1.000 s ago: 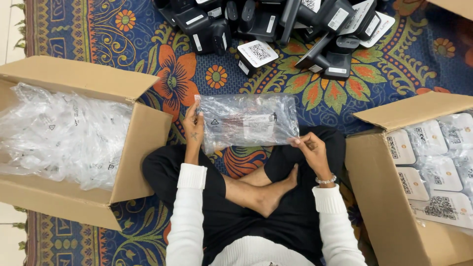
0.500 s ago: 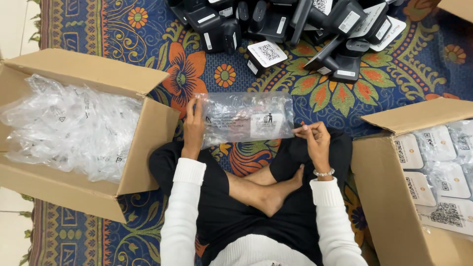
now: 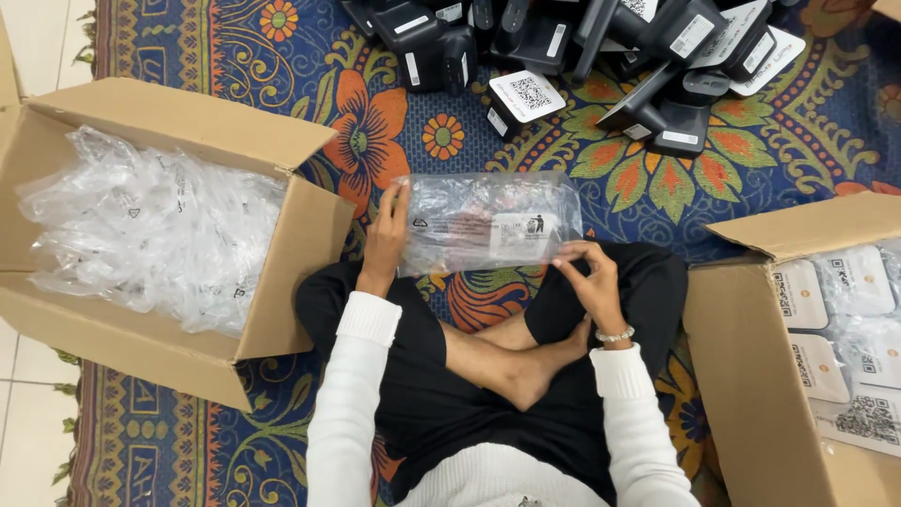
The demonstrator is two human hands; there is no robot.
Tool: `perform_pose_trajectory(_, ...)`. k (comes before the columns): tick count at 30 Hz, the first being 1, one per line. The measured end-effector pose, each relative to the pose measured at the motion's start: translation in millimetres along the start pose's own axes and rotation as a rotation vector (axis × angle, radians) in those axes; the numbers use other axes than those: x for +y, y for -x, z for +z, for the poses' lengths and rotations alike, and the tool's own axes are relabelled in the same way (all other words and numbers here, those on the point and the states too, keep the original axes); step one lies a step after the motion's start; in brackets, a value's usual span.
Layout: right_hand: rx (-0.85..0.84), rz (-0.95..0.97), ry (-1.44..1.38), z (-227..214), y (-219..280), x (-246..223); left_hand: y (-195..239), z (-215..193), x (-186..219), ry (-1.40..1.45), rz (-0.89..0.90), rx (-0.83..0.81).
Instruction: The person bags handheld barcode scanners and places them into a shipping box.
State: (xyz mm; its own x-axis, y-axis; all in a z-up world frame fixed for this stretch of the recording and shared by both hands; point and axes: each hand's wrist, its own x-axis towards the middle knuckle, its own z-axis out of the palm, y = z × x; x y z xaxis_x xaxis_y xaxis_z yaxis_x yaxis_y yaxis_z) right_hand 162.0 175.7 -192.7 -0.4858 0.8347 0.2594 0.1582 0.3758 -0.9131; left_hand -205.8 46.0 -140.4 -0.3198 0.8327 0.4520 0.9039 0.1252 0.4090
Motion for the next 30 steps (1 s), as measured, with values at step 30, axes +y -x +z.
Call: perform_pose_trajectory(30, -0.102, -0.357, 0.330, 102.0, -17.2, -87.1, -19.9, -5.6, 167.3, -0.146, -0.411, -0.289)
